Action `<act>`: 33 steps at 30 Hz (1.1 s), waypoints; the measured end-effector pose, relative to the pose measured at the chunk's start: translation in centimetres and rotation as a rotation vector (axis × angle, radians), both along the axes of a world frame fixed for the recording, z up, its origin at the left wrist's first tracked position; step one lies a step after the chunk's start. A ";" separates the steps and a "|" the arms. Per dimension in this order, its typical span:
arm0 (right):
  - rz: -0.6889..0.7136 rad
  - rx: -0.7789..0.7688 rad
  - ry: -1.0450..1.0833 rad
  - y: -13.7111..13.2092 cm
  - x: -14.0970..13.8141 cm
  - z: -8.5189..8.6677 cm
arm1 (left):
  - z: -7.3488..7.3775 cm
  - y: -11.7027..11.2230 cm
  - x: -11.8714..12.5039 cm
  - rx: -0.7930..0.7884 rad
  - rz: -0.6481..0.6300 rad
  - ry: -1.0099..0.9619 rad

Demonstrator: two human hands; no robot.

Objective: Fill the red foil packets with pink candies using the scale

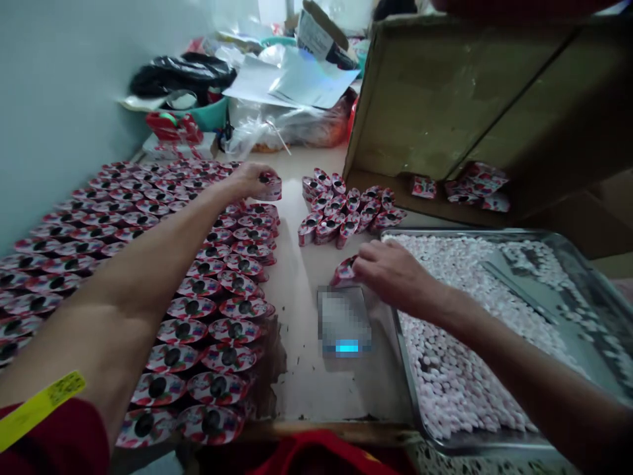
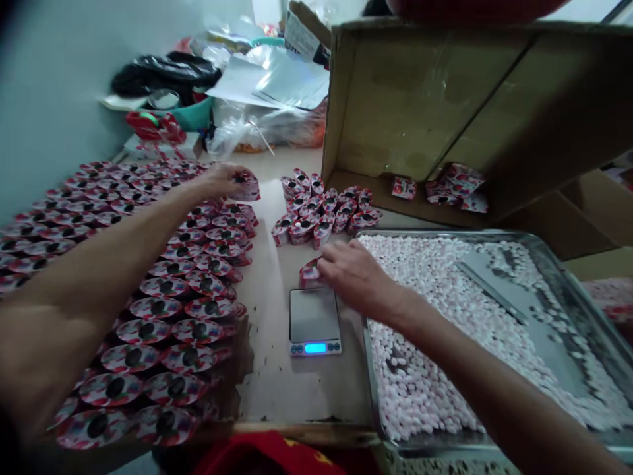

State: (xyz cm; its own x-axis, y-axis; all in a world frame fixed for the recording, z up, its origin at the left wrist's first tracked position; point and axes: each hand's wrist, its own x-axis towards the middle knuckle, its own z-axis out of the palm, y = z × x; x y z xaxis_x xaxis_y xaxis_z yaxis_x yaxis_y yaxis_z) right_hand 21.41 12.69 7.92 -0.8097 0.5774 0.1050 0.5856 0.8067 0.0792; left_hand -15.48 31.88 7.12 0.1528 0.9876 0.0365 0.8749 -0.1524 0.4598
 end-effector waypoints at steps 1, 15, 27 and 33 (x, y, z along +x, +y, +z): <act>0.004 -0.004 -0.008 -1.7 -0.5 0.0 | -0.9 0.1 -0.5 -0.050 -0.007 0.022; -0.286 -0.153 0.226 -8.1 1.4 1.4 | 1.4 -7.8 0.0 0.238 -0.156 0.124; -0.421 -0.199 0.006 -13.9 14.0 -7.9 | 9.1 -29.0 8.8 0.451 -0.330 0.223; -0.320 -0.330 0.075 -11.7 15.6 -7.6 | 6.8 -31.4 10.9 0.509 -0.403 0.448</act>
